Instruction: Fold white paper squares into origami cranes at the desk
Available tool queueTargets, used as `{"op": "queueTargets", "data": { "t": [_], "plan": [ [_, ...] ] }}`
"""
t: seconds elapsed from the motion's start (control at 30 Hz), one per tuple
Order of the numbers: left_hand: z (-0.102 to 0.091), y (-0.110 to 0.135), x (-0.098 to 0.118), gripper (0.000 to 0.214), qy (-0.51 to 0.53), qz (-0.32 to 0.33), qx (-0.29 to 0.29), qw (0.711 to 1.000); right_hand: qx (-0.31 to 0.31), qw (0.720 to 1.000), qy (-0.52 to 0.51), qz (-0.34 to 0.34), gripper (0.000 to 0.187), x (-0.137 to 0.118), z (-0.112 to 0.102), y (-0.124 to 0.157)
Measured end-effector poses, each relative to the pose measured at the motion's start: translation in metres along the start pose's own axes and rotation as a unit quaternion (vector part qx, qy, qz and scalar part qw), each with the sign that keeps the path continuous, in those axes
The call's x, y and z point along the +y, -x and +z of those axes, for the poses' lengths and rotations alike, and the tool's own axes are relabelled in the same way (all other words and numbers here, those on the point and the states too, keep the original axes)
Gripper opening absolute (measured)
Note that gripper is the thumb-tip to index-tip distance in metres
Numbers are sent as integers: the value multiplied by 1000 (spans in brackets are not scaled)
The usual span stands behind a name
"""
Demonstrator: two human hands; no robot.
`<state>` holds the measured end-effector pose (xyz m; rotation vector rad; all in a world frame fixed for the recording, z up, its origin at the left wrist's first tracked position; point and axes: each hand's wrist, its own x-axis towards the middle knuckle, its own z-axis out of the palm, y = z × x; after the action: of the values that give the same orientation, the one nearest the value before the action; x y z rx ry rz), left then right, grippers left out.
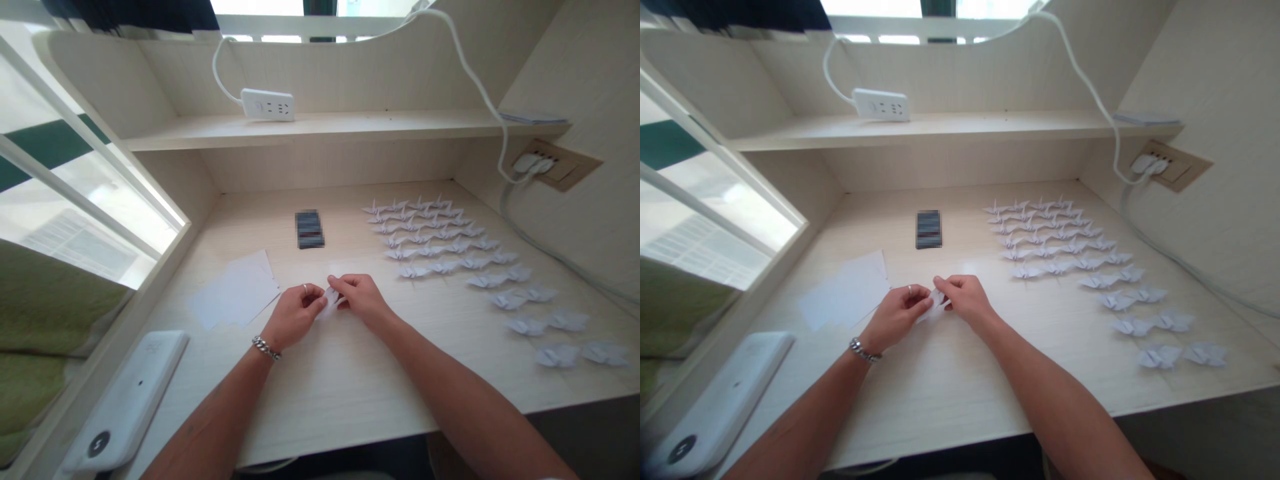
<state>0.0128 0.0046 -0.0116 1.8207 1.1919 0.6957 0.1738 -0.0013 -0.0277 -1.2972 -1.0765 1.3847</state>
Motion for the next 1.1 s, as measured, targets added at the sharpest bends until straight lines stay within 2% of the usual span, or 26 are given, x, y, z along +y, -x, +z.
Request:
{"op": "queueTargets", "data": {
  "t": [0.13,0.37,0.53,0.7,0.93,1.1],
  "plan": [
    [-1,1,2,18,0,-13,0,1000,-20,999,28,-10,43,2,-3,-3],
    [-1,1,-1,17,17,-21,0,1000,-12,1000,-10,4,54,1,-10,-5],
    [-1,1,-2,18,2,-13,3,1000,-45,996,50,-53,35,3,-11,-3],
    [-1,1,1,18,-5,-8,1,1000,-31,999,-6,-22,31,3,-9,-3],
    [-2,1,0,17,3,-14,-4,1000,-49,999,-4,-19,41,2,-11,-4],
    [-3,1,-2,18,2,-30,1,1000,-12,1000,-8,-3,54,2,-13,-6]
  ]
}}
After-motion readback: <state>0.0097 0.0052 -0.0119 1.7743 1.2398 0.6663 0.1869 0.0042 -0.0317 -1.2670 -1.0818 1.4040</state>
